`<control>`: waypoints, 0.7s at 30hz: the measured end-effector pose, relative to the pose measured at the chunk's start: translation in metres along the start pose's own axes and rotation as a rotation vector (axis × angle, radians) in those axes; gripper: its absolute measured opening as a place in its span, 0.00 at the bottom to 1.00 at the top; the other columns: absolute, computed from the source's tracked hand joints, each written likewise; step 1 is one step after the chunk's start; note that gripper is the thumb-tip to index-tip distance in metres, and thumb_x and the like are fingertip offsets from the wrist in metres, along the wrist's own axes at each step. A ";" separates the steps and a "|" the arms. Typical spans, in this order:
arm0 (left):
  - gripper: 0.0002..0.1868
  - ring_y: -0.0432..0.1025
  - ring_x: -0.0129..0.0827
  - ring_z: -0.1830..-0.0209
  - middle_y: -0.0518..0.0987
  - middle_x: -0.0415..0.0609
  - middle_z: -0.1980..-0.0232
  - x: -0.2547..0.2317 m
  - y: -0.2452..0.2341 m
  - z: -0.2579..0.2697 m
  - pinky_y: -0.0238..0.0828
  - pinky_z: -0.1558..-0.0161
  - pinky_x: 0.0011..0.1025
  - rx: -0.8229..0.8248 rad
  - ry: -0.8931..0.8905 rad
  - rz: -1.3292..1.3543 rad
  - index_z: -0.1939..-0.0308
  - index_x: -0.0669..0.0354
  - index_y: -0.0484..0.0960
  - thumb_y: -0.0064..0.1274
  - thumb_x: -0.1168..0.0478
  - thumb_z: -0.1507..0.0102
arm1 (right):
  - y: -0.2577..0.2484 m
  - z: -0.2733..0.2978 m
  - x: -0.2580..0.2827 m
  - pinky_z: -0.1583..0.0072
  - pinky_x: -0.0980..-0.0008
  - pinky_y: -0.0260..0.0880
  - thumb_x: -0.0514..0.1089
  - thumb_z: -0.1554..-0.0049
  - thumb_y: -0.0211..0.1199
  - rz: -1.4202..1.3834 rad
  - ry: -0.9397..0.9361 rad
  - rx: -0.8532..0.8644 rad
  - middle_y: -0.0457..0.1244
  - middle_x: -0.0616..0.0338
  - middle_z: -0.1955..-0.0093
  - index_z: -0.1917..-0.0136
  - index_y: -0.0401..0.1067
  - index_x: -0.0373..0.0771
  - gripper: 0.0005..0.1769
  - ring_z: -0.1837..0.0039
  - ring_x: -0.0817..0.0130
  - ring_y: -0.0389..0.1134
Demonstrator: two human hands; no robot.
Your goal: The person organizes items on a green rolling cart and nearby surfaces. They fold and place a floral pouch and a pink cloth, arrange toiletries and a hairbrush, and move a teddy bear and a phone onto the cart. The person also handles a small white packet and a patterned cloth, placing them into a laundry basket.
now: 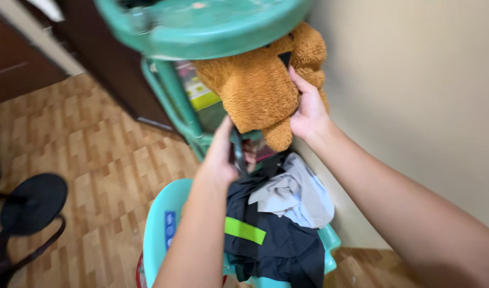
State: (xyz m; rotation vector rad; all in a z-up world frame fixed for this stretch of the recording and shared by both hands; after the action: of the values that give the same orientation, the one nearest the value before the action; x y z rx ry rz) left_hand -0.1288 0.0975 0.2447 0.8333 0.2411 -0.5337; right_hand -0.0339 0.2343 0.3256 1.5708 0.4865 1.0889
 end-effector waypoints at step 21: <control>0.33 0.73 0.33 0.66 0.79 0.47 0.63 -0.072 0.023 0.019 0.70 0.61 0.33 -0.303 0.728 -0.274 0.52 0.65 0.81 0.62 0.43 0.51 | -0.108 -0.067 0.001 0.38 0.45 0.74 0.34 0.41 0.56 0.650 0.096 -0.543 0.65 0.36 0.38 0.36 0.66 0.28 0.20 0.36 0.41 0.68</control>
State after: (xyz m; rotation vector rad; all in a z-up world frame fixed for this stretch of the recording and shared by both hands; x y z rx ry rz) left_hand -0.1773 0.1213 0.3017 0.6715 1.0899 -0.4135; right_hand -0.0641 0.3044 0.2246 1.2041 -0.2816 1.6247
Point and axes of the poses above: each hand's wrist, its own z-axis away from the middle knuckle, its own y-axis out of the palm, x = y × z, the point moved 7 cm from there along -z, towards the middle knuckle
